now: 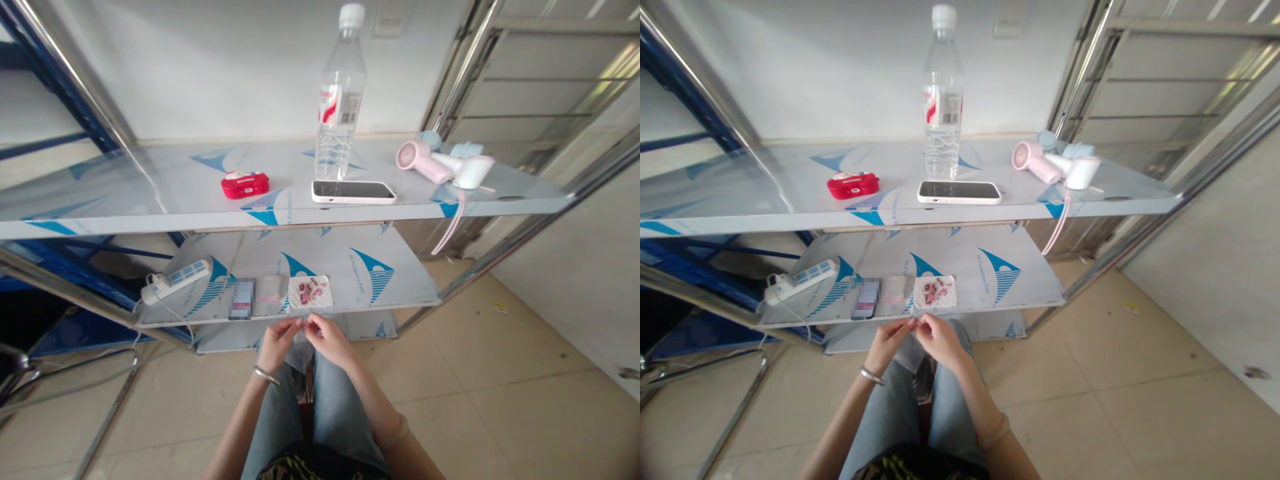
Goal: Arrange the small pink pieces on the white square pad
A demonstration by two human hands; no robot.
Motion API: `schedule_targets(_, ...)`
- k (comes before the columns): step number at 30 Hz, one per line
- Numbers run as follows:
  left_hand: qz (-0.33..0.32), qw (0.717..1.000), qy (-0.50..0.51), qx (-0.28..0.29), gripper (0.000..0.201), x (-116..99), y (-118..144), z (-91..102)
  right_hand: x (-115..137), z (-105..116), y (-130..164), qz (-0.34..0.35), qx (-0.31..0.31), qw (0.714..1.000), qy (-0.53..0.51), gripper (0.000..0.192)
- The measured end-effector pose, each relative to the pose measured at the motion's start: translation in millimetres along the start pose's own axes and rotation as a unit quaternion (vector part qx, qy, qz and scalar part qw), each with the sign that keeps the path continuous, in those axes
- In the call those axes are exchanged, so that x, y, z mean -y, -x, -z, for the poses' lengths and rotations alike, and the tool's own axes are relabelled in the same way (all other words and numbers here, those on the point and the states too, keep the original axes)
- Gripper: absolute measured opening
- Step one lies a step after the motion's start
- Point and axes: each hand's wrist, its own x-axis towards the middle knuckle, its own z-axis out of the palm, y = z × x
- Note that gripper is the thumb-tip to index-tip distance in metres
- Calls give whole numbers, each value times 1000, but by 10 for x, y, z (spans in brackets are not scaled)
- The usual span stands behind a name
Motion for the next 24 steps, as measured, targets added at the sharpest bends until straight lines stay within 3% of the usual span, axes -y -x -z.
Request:
schedule_targets(6,3,1000,-3,25,34,202,-66,19,-199,-79,-81,2,7,999,43,24)
schedule_targets(16,28,1000,14,0,39,503,-373,346,-437,-291,-487,-21,44,995,87,59)
schedule_targets(21,5,999,-43,-2,32,632,-750,551,-496,-327,-842,-38,112,987,108,54)
schedule_targets(24,-22,997,-71,-12,32,622,-1079,704,-445,-326,-1099,-23,108,980,166,39)
